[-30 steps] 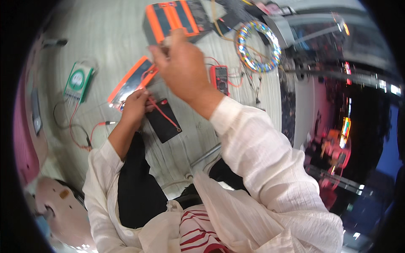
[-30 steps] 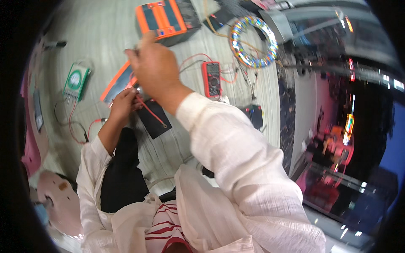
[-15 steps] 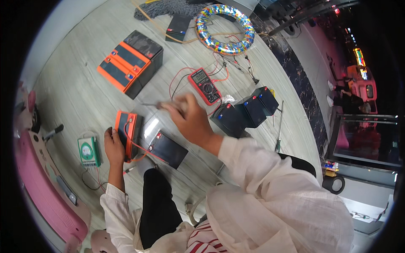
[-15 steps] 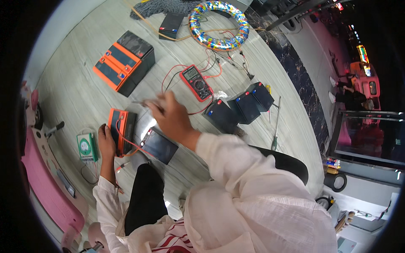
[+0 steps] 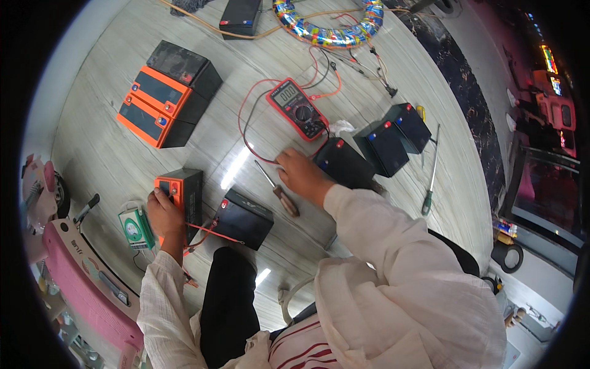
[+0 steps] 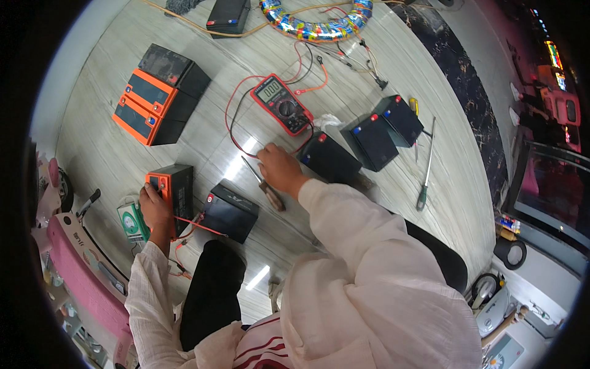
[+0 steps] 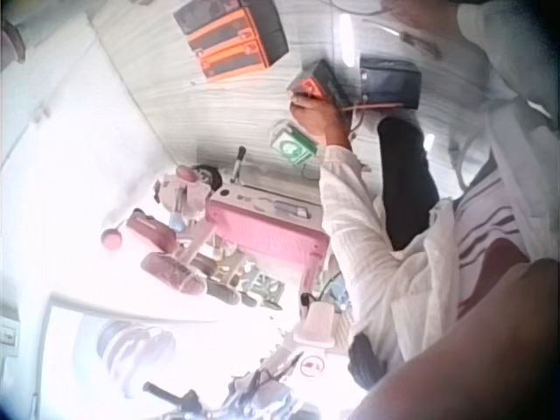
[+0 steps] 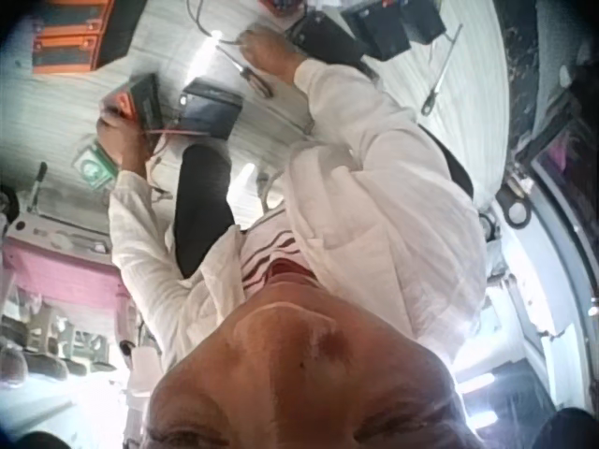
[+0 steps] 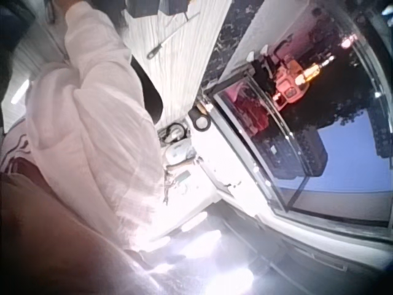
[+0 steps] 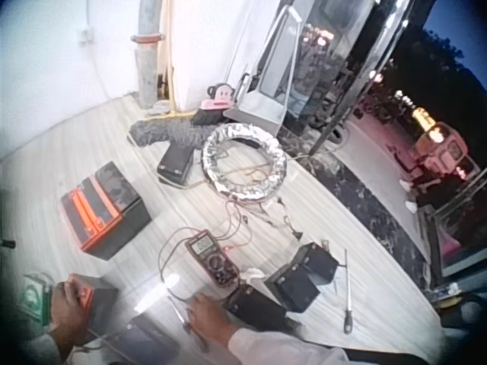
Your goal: The person retrieves a wipe, walks through a showroom of electric scooters, and sits on the floor. They then use a screwdriver and multimeter to connect wires and test several small batteries.
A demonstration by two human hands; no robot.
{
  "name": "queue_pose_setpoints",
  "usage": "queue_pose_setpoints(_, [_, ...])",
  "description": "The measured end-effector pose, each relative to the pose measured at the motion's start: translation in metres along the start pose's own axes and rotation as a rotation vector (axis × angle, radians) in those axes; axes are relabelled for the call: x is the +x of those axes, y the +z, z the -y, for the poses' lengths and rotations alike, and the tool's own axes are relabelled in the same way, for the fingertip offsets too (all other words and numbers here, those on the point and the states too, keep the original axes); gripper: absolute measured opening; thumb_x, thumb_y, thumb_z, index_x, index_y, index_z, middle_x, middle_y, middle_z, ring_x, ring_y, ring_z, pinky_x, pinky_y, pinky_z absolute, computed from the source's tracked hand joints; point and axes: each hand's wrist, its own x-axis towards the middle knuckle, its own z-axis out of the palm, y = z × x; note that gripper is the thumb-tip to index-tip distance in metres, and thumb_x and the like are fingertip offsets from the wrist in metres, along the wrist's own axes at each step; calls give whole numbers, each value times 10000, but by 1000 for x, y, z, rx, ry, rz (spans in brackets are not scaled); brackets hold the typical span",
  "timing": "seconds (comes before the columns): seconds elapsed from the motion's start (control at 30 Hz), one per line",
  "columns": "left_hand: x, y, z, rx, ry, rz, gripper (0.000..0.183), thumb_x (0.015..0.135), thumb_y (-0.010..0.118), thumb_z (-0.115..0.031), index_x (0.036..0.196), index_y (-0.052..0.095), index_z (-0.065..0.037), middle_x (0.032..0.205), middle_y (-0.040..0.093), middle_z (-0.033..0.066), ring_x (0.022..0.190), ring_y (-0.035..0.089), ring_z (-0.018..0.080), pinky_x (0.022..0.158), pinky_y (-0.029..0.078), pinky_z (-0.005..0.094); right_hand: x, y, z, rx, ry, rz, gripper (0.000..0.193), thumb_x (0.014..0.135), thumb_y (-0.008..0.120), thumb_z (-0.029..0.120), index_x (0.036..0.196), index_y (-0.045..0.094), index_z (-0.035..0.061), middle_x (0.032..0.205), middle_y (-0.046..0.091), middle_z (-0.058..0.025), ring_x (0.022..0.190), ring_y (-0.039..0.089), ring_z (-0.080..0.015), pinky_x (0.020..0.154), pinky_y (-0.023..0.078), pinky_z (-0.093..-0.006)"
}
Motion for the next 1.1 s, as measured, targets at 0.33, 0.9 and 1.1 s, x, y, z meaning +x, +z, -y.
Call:
queue_pose_setpoints(0.33, [-3, 21, 0, -2, -49, 34, 594, 1016, 280, -527, 1147, 611, -52, 1033, 671, 166, 951, 621, 396, 816, 458, 464, 151, -96, -144, -177, 360, -753, 150, 801, 543, 10, 943, 588, 6, 975, 604, -241, 920, 608, -396, 834, 506, -466])
queue_pose_setpoints(0.9, [-4, 22, -10, -138, -18, -28, 513, 1027, 363, -456, 1134, 604, -16, 997, 663, 166, 903, 639, 334, 800, 478, 403, 206, -170, -234, -634, 548, -197, 285, 881, 575, 153, 1116, 601, -6, 1201, 556, -244, 987, 661, -416, 824, 553, -482])
queue_pose_setpoints(1.1, [1, 10, 2, -36, -47, -43, 490, 1018, 375, -450, 1107, 612, -30, 1005, 653, 178, 928, 623, 378, 805, 473, 434, 191, -205, -170, -582, 189, -418, 214, 879, 570, 188, 986, 649, 21, 1078, 602, -244, 883, 653, -421, 809, 536, -465])
